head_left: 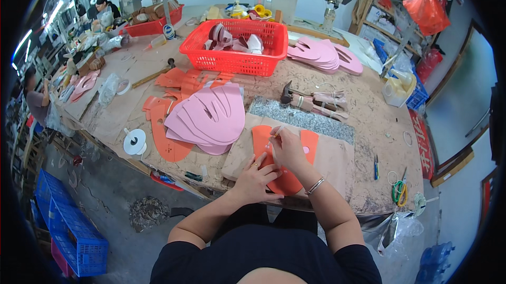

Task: The person marks multiple pink and orange U-shaped fabric pieces using a small white marker, then stacks and bundles them with a rubber band. The person also moves a cardboard template aside and handles a red basket containing additional fabric pieces.

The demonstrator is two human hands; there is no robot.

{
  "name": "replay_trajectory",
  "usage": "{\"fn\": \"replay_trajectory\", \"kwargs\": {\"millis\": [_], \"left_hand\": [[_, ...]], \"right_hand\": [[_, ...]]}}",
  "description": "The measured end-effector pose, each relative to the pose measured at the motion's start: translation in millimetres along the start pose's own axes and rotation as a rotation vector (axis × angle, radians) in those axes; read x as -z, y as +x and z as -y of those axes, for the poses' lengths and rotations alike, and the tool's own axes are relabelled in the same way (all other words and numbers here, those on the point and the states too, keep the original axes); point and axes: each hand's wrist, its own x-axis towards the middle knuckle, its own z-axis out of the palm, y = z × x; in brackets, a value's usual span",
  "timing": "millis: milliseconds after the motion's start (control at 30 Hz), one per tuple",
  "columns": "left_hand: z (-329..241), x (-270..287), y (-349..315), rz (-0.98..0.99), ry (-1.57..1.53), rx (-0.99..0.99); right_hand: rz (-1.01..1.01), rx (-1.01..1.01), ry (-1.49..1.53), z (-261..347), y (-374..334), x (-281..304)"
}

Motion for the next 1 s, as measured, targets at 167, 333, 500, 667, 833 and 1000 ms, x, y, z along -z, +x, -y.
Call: {"fn": "replay_trajectory", "kwargs": {"millis": [167, 333, 500, 667, 833, 1000], "left_hand": [[-1.0, 0.5, -0.7, -0.009, 0.022, 0.013], [-2.5, 1.6, 0.4, -0.02, 0.018, 0.019], [0.5, -1.0, 1.4, 0.004, 0.004, 0.012], [-0.3, 0.5, 1.1, 0.0, -0.008, 0.018], [-3.1, 3.7, 2.0, -0.023, -0.003, 0.024], [-2.2, 2.5, 1.3, -0.032, 0.002, 0.016]], "right_hand": [[0.052, -0.084, 0.205, 6.1, 1.1, 2.3], [0.018, 0.025, 0.182, 1.7, -2.0, -3.1], [0.018, -0.039, 0.111, -2.9, -2.0, 2.3], [0.004, -0.111, 0.255, -0.2, -4.5, 9.9], [-0.135, -0.242, 0.073, -31.2, -10.0, 60.2], [-0.073, -0.319, 0.078, -36.9, -25.4, 78.6]]}}
